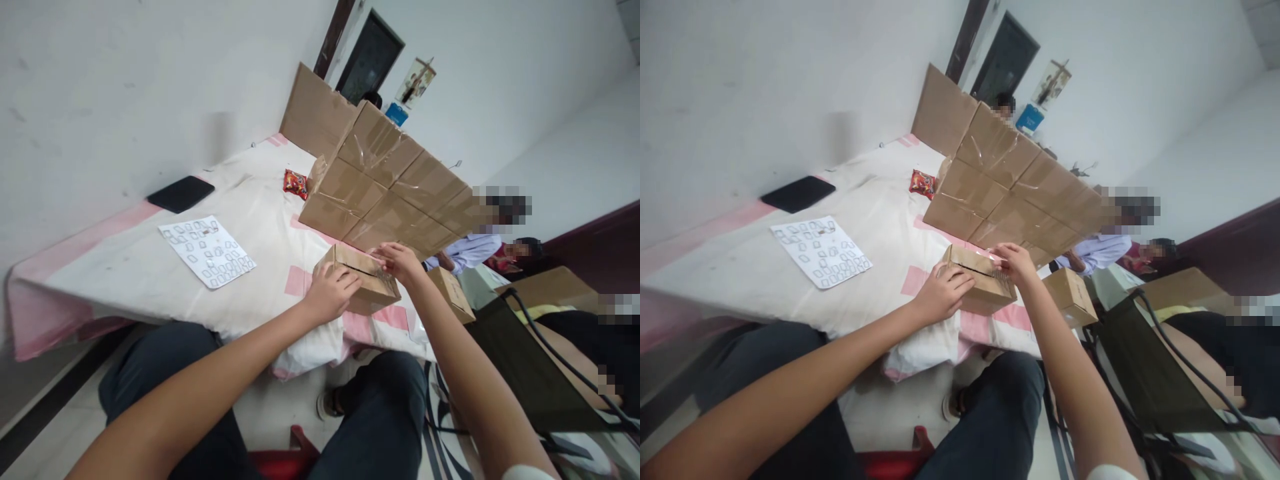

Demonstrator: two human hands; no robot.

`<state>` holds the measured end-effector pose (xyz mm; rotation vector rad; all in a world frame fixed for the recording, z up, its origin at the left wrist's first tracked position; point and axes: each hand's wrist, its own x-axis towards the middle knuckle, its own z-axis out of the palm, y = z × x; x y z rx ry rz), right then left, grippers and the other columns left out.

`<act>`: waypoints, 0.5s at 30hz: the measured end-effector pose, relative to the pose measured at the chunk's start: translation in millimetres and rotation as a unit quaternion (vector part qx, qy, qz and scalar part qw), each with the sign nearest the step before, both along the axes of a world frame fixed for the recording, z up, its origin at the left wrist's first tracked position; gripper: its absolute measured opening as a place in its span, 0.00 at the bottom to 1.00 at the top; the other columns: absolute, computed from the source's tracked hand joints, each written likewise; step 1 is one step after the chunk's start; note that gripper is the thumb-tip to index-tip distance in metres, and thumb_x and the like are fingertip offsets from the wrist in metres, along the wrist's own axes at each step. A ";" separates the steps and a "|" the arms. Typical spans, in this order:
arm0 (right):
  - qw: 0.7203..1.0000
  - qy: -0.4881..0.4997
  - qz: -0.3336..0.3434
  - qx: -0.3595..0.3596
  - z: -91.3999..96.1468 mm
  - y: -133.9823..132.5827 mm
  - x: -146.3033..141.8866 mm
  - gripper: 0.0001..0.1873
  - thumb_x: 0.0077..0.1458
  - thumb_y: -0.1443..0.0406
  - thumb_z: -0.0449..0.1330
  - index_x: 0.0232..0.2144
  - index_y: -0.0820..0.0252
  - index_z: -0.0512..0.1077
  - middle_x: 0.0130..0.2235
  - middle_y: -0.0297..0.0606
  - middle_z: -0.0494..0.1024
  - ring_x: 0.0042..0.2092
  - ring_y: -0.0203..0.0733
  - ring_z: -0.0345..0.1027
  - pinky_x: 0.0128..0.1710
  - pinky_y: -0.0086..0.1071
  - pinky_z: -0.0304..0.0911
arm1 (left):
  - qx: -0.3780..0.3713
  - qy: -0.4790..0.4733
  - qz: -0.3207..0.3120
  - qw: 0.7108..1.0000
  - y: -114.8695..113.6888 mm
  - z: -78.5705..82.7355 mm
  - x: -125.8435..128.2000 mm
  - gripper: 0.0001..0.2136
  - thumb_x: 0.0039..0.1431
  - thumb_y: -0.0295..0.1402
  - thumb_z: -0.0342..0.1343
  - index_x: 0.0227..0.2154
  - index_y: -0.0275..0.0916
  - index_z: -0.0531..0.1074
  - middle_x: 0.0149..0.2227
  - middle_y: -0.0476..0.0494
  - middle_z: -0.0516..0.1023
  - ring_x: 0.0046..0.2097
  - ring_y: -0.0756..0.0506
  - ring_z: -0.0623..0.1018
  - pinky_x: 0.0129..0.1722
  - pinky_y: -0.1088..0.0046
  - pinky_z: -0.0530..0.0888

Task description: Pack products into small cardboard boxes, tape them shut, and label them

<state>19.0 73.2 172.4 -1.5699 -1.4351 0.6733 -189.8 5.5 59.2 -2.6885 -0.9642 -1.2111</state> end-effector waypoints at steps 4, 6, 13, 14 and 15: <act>0.998 0.067 -0.002 0.014 3.4 18.6 -2.6 0.21 0.41 0.52 0.72 0.29 0.57 0.70 0.37 0.44 0.82 0.35 0.46 0.79 0.28 0.34 0.74 | 0.000 -0.001 0.001 1.000 -0.1 0.2 -0.2 0.20 0.64 0.30 0.50 0.58 0.38 0.67 0.59 0.39 0.74 0.60 0.37 0.67 0.61 0.46 0.58; 0.996 0.081 -0.007 0.044 -1.4 20.2 -5.6 0.22 0.40 0.50 0.72 0.29 0.57 0.70 0.38 0.42 0.81 0.40 0.46 0.79 0.32 0.34 0.75 | 0.000 -0.001 0.001 1.000 -0.5 0.8 -0.2 0.20 0.64 0.30 0.50 0.58 0.38 0.67 0.59 0.39 0.74 0.60 0.37 0.67 0.61 0.46 0.58; 0.988 -0.002 -0.077 0.134 -19.6 28.4 -2.3 0.21 0.48 0.48 0.64 0.33 0.59 0.71 0.31 0.38 0.76 0.27 0.40 0.73 0.22 0.32 0.68 | -0.005 -0.004 0.000 1.000 -0.5 1.2 0.2 0.19 0.64 0.29 0.50 0.58 0.39 0.68 0.58 0.37 0.75 0.60 0.37 0.68 0.61 0.47 0.58; 0.985 -0.027 -0.081 0.150 -19.2 29.6 -1.2 0.20 0.51 0.48 0.61 0.34 0.59 0.71 0.32 0.39 0.76 0.26 0.39 0.71 0.22 0.32 0.67 | -0.005 -0.004 -0.001 1.000 -0.4 1.2 0.1 0.19 0.64 0.30 0.50 0.57 0.39 0.68 0.59 0.38 0.75 0.60 0.37 0.68 0.61 0.47 0.58; 0.981 -0.055 -0.078 0.166 -18.0 29.7 -0.5 0.19 0.54 0.50 0.59 0.36 0.59 0.71 0.33 0.40 0.76 0.25 0.38 0.70 0.22 0.32 0.66 | -0.004 -0.004 -0.001 1.000 -0.4 1.2 0.0 0.19 0.64 0.30 0.50 0.57 0.39 0.68 0.59 0.38 0.75 0.60 0.37 0.68 0.61 0.47 0.58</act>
